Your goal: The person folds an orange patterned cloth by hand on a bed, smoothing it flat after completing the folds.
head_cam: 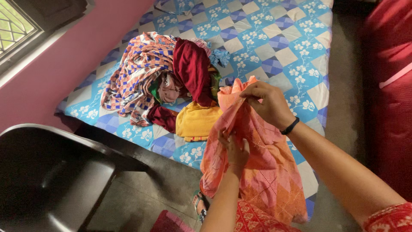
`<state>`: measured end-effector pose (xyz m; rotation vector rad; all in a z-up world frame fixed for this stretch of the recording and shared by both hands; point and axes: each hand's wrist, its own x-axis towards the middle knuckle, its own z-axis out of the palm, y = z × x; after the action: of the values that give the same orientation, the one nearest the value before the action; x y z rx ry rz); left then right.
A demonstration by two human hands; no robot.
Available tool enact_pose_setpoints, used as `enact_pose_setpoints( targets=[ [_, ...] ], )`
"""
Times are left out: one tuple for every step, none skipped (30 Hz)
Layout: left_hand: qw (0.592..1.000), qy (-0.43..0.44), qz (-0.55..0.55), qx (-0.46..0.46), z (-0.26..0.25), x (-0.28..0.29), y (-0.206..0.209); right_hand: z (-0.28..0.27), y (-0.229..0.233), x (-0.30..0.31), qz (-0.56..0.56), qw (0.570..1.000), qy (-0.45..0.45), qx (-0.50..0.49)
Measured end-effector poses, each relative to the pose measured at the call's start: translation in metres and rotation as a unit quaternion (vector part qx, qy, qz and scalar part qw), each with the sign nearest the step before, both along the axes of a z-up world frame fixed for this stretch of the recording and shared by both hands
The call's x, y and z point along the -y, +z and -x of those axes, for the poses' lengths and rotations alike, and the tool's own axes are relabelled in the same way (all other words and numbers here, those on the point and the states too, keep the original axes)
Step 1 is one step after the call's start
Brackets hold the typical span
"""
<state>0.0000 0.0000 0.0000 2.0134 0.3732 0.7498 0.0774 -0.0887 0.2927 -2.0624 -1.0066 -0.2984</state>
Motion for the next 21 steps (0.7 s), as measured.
enact_pose_setpoints(
  targets=[
    [1.000,-0.003,0.001,0.001,-0.003,0.000,0.002,0.000,0.000,0.001,0.001,1.000,-0.003,0.001],
    [0.999,-0.001,-0.015,0.040,-0.005,-0.001,0.005,0.001,0.000,0.003,-0.014,1.000,0.011,0.000],
    [0.997,0.002,-0.030,0.077,-0.005,-0.001,0.009,0.001,-0.001,0.004,-0.029,0.999,0.025,-0.002],
    [0.997,0.000,-0.030,0.077,-0.006,-0.002,0.014,0.002,-0.001,0.005,-0.028,0.999,0.023,-0.002],
    [0.995,-0.028,0.044,0.080,-0.007,-0.004,0.022,0.002,-0.002,0.006,-0.024,0.999,0.026,0.008],
    [0.988,-0.055,0.117,0.082,-0.008,-0.006,0.030,0.002,-0.003,0.007,-0.019,0.999,0.029,0.018],
    [0.988,-0.054,0.117,0.082,-0.008,-0.008,0.039,0.002,-0.004,0.007,-0.018,0.999,0.029,0.018],
    [0.991,-0.070,0.086,0.070,-0.006,-0.011,0.048,0.001,-0.004,0.008,-0.012,1.000,0.017,0.008],
    [0.993,-0.085,0.053,0.058,-0.004,-0.014,0.057,0.000,-0.005,0.009,-0.006,1.000,0.006,-0.002],
    [0.993,-0.084,0.053,0.058,-0.001,-0.016,0.065,-0.001,-0.007,0.009,-0.006,1.000,0.007,-0.002],
    [0.990,-0.099,0.087,0.042,0.004,-0.016,0.072,-0.004,-0.008,0.011,-0.004,1.000,0.002,-0.004],
    [0.986,-0.113,0.121,0.027,0.008,-0.017,0.078,-0.008,-0.009,0.012,-0.002,1.000,-0.003,-0.006],
    [0.986,-0.112,0.121,0.026,0.014,-0.019,0.081,-0.012,-0.010,0.014,-0.003,1.000,-0.002,-0.006],
    [0.991,-0.098,0.094,-0.015,0.022,-0.021,0.082,-0.017,-0.012,0.016,-0.014,1.000,-0.010,-0.024],
    [0.992,-0.084,0.067,-0.058,0.031,-0.020,0.080,-0.020,-0.014,0.018,-0.025,0.999,-0.018,-0.042],
    [0.993,-0.083,0.067,-0.059,0.039,-0.014,0.077,-0.023,-0.016,0.019,-0.025,0.999,-0.016,-0.044],
    [0.981,-0.088,0.170,-0.015,0.046,-0.008,0.073,-0.025,-0.018,0.019,-0.030,0.998,-0.019,-0.052],
    [0.958,-0.092,0.270,0.030,0.051,-0.004,0.069,-0.027,-0.020,0.019,-0.036,0.997,-0.021,-0.061],
    [0.958,-0.090,0.270,0.029,0.057,-0.004,0.065,-0.027,-0.022,0.020,-0.036,0.997,-0.020,-0.063],
    [0.987,-0.066,0.140,0.036,0.064,-0.004,0.061,-0.027,-0.023,0.020,-0.032,0.997,-0.023,-0.064],
    [0.998,-0.042,0.007,0.042,0.069,-0.005,0.058,-0.027,-0.024,0.019,-0.027,0.997,-0.025,-0.064]
  ],
)
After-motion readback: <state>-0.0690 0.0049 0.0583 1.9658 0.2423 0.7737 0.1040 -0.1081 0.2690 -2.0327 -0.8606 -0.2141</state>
